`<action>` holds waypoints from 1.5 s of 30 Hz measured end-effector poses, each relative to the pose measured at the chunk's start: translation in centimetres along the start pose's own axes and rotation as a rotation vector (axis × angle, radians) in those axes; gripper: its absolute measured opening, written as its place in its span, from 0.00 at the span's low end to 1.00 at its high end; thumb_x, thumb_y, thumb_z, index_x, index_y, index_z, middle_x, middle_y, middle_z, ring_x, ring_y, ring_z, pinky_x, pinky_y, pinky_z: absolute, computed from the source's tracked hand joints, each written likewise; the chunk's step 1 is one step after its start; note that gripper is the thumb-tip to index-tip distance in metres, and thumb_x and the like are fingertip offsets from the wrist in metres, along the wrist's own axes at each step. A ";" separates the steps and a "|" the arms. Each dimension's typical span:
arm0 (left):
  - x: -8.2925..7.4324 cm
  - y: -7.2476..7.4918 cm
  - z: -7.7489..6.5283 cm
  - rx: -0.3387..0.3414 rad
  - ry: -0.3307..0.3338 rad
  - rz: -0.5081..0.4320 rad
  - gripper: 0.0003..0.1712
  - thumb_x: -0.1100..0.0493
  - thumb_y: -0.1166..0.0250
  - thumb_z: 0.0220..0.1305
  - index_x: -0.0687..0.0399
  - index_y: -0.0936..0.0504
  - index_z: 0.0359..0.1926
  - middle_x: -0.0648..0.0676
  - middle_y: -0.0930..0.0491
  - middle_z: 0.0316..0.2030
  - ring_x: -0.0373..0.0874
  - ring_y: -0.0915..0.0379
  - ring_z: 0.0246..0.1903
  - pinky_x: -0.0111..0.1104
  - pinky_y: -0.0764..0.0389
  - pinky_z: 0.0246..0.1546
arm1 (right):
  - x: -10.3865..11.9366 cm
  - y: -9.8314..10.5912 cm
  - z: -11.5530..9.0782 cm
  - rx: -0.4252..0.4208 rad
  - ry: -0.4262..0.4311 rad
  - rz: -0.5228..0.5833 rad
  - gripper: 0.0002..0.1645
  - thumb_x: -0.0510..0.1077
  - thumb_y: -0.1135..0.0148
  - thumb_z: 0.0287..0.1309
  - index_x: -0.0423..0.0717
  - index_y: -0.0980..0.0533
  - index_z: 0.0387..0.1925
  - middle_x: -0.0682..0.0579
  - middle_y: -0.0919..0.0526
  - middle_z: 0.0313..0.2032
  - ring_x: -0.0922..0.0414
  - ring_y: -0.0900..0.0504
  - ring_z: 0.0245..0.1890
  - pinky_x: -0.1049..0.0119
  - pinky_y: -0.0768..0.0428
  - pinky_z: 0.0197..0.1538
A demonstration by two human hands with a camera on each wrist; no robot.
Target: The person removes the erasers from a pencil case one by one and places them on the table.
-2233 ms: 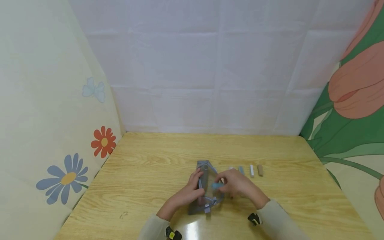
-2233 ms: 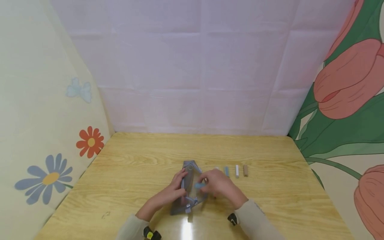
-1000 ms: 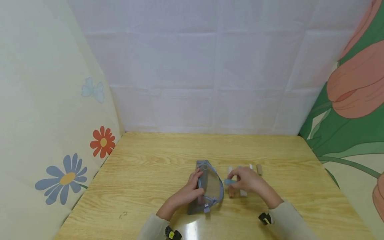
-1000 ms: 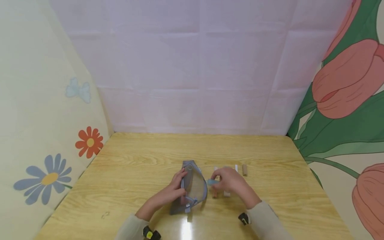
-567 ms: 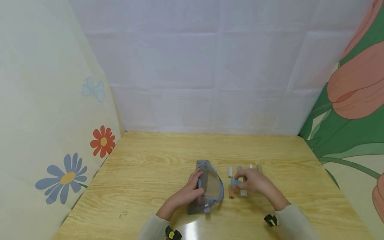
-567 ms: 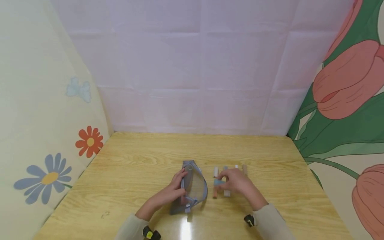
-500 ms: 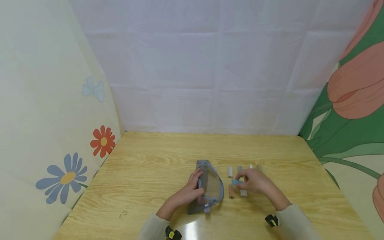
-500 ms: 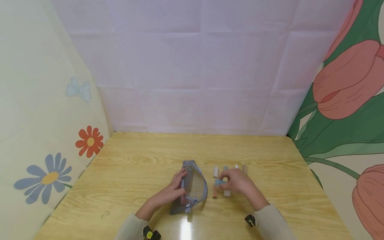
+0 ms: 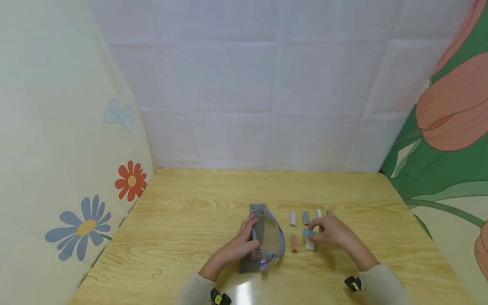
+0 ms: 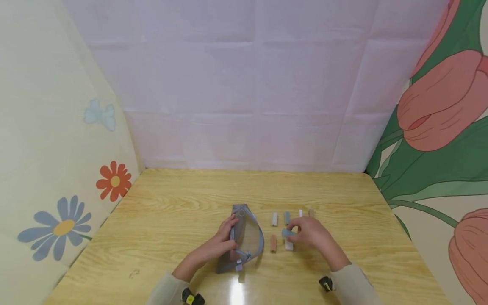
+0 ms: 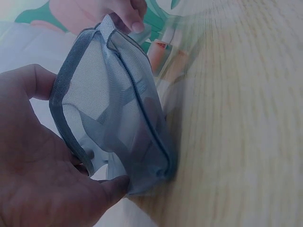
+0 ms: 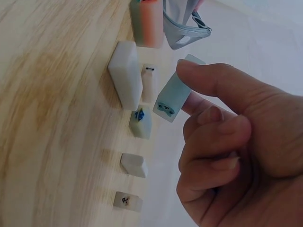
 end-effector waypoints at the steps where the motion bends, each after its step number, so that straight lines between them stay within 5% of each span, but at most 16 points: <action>1: 0.0 0.0 0.0 0.000 0.002 -0.002 0.52 0.51 0.45 0.55 0.62 0.51 0.79 0.61 0.66 0.80 0.64 0.62 0.76 0.63 0.45 0.70 | -0.1 0.0 -0.1 0.000 -0.005 0.000 0.10 0.45 0.26 0.55 0.49 0.15 0.40 0.56 0.25 0.22 0.58 0.30 0.24 0.66 0.31 0.27; 21: -0.1 -0.1 -0.1 0.006 0.016 -0.022 0.52 0.51 0.44 0.56 0.59 0.52 0.79 0.59 0.67 0.80 0.63 0.64 0.77 0.63 0.47 0.71 | -2.7 0.6 -0.8 0.001 -0.124 0.009 0.10 0.45 0.25 0.52 0.52 0.16 0.38 0.52 0.24 0.26 0.56 0.29 0.25 0.66 0.31 0.27; 26: -0.2 0.0 -0.1 0.005 0.014 -0.020 0.52 0.51 0.44 0.56 0.60 0.52 0.79 0.59 0.67 0.80 0.63 0.65 0.77 0.63 0.48 0.71 | -3.1 0.6 -0.9 -0.006 -0.112 0.000 0.10 0.45 0.26 0.53 0.52 0.16 0.38 0.45 0.14 0.45 0.57 0.29 0.27 0.67 0.30 0.28; 30: -0.3 -0.1 -0.1 0.008 0.011 -0.016 0.52 0.50 0.45 0.55 0.60 0.53 0.79 0.60 0.67 0.80 0.63 0.64 0.77 0.62 0.47 0.71 | -3.5 0.6 -0.9 -0.011 -0.114 0.007 0.10 0.44 0.26 0.53 0.50 0.15 0.39 0.42 0.17 0.59 0.57 0.29 0.26 0.67 0.30 0.28; 33: -0.3 0.0 -0.2 0.010 0.008 -0.017 0.53 0.50 0.45 0.55 0.60 0.53 0.79 0.60 0.67 0.80 0.63 0.64 0.77 0.63 0.47 0.71 | -3.8 0.6 -0.9 -0.009 -0.123 0.008 0.12 0.45 0.26 0.53 0.48 0.15 0.40 0.42 0.14 0.45 0.56 0.29 0.26 0.66 0.30 0.28; 37: -0.3 0.0 -0.2 0.009 0.005 -0.017 0.53 0.50 0.45 0.55 0.60 0.53 0.79 0.59 0.67 0.80 0.63 0.65 0.77 0.63 0.47 0.71 | -4.1 0.6 -0.8 0.008 -0.146 0.005 0.14 0.45 0.26 0.53 0.47 0.15 0.42 0.51 0.24 0.28 0.56 0.28 0.27 0.64 0.30 0.30; 45: -0.2 0.0 -0.1 0.010 0.014 -0.007 0.52 0.51 0.45 0.56 0.60 0.53 0.79 0.60 0.67 0.80 0.63 0.63 0.77 0.62 0.47 0.71 | -4.3 0.5 -0.7 0.019 -0.155 -0.023 0.14 0.45 0.25 0.52 0.47 0.15 0.42 0.52 0.24 0.29 0.55 0.28 0.29 0.63 0.30 0.31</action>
Point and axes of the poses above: each hand's wrist, its own z-axis towards the middle knuckle, its own y-axis out of the back of the hand, x = y × z, the point moved 6 cm from there along z, towards the middle knuckle
